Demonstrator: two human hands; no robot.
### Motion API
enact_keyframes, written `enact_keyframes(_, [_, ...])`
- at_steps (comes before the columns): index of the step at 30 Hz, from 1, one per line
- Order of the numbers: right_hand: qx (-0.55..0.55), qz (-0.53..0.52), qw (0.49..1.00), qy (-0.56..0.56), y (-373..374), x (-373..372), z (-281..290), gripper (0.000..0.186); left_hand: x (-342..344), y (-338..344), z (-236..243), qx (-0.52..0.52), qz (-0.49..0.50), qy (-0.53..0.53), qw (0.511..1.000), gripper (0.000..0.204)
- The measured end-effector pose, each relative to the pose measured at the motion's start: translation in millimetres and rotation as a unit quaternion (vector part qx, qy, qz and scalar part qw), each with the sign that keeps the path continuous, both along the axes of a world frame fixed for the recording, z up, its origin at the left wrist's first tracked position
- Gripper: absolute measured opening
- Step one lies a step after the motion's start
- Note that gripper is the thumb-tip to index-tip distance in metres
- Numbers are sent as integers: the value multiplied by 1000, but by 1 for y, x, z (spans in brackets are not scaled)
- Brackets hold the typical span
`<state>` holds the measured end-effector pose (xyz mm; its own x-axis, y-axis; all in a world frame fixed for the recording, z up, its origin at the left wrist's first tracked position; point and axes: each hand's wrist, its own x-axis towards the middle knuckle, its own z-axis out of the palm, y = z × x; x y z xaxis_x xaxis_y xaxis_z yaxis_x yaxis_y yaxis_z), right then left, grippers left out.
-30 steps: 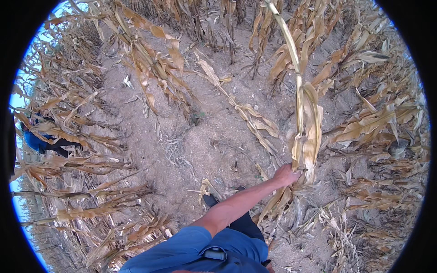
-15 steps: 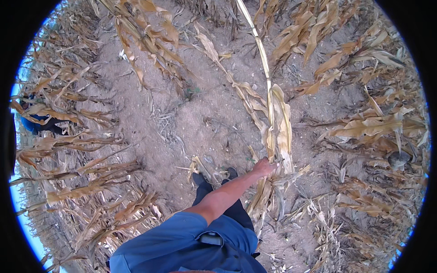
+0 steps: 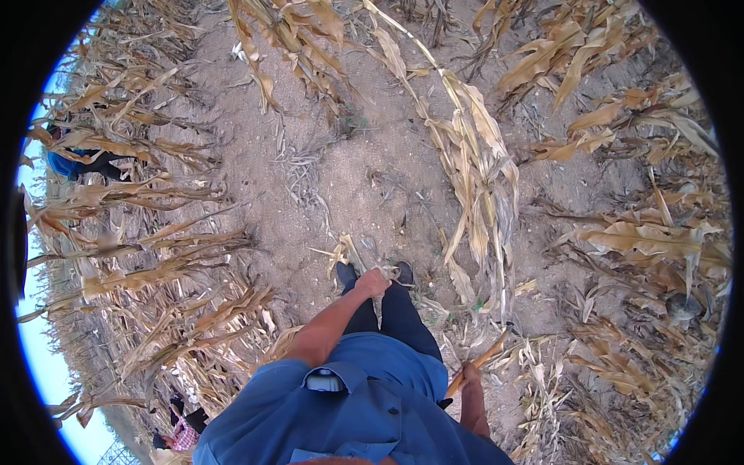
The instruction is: The person uses a sickle to cut dried corn stalks at their base and drops them to the ground. The person repeatedly approaches stalks, cuts them, and moves to the next one in a harvested field.
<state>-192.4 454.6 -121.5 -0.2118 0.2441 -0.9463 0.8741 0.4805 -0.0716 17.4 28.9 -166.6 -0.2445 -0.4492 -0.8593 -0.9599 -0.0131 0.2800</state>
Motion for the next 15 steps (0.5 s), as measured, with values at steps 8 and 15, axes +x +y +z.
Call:
enact_keyframes(8, [18,138,990,-3,-15,-110,-46,23,168,53,31,-74,175,-52,980,60])
enact_keyframes(15, [-25,-136,984,-110,-40,-152,-62,22,214,126,13,-98,389,7,916,57])
